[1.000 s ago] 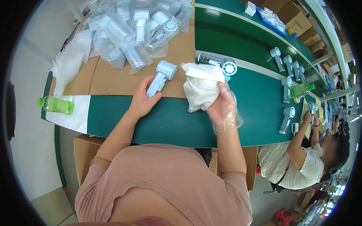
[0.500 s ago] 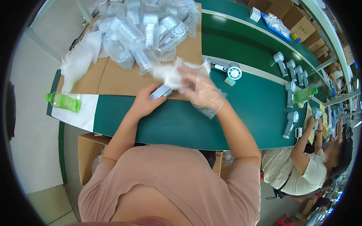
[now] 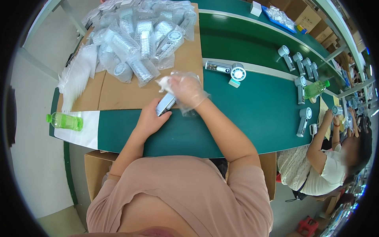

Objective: The person wipes the surface of small, light-blue handheld electronic devices with a white cloth. They handle the items one at a time, picking them up from a pile of bubble-wrapped units on a green workbench, cleaning them, and placing them back down. The process is repetitive and involves multiple identical units.

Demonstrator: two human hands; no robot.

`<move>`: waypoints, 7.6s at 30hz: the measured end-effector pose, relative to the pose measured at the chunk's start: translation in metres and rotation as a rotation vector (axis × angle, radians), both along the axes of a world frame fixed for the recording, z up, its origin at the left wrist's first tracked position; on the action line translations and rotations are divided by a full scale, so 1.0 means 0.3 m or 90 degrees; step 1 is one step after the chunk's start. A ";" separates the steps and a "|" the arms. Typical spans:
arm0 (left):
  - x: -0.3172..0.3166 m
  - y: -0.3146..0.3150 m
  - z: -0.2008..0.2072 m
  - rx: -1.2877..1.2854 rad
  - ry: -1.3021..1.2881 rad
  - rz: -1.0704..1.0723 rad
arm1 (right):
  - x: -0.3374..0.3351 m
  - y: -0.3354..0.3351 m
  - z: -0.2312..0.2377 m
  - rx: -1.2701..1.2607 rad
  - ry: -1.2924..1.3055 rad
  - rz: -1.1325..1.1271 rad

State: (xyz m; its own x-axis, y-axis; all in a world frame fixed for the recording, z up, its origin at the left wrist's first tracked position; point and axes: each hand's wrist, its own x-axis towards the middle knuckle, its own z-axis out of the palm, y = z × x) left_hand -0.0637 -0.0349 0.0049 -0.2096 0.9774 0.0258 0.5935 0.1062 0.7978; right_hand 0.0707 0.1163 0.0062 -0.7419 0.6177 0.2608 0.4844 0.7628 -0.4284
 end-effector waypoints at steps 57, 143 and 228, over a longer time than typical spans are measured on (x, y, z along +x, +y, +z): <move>0.117 0.015 -0.027 -0.290 -0.638 -0.054 | 0.135 -0.125 -0.043 -0.900 0.882 -0.057; 0.129 0.073 0.073 0.373 0.137 -0.024 | 0.246 -0.207 0.017 -0.878 0.480 -0.070; 0.003 0.121 0.026 0.287 0.303 -0.117 | 0.979 0.563 0.317 0.331 0.096 -0.567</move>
